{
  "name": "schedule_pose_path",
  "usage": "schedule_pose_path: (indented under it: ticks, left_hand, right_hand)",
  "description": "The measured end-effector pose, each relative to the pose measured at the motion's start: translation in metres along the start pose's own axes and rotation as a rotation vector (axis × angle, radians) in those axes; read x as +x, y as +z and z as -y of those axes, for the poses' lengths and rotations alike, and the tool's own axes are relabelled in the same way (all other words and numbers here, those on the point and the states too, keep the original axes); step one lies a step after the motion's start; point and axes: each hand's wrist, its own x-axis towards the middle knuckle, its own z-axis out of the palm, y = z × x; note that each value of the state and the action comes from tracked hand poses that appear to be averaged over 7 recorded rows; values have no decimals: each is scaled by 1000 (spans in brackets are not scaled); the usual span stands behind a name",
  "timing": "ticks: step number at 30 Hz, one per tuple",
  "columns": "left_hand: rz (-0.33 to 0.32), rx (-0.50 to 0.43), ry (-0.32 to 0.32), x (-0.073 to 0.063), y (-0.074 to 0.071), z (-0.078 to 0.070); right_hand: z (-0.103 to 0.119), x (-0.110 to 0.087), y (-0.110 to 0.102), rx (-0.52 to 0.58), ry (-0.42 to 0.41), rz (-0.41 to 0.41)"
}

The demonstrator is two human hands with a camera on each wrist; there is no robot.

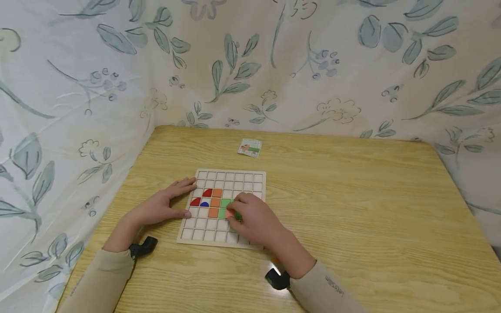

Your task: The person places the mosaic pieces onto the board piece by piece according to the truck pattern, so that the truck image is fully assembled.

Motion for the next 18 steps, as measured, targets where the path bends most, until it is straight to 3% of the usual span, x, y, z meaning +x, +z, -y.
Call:
schedule_pose_path:
  ticks: [12,18]
  left_hand:
    - [-1,4,14,-1,-1,1]
    - [1,5,10,-1,-2,0]
  right_hand:
    - [15,25,21,19,-57,27]
    - [21,35,29,7,-47,54]
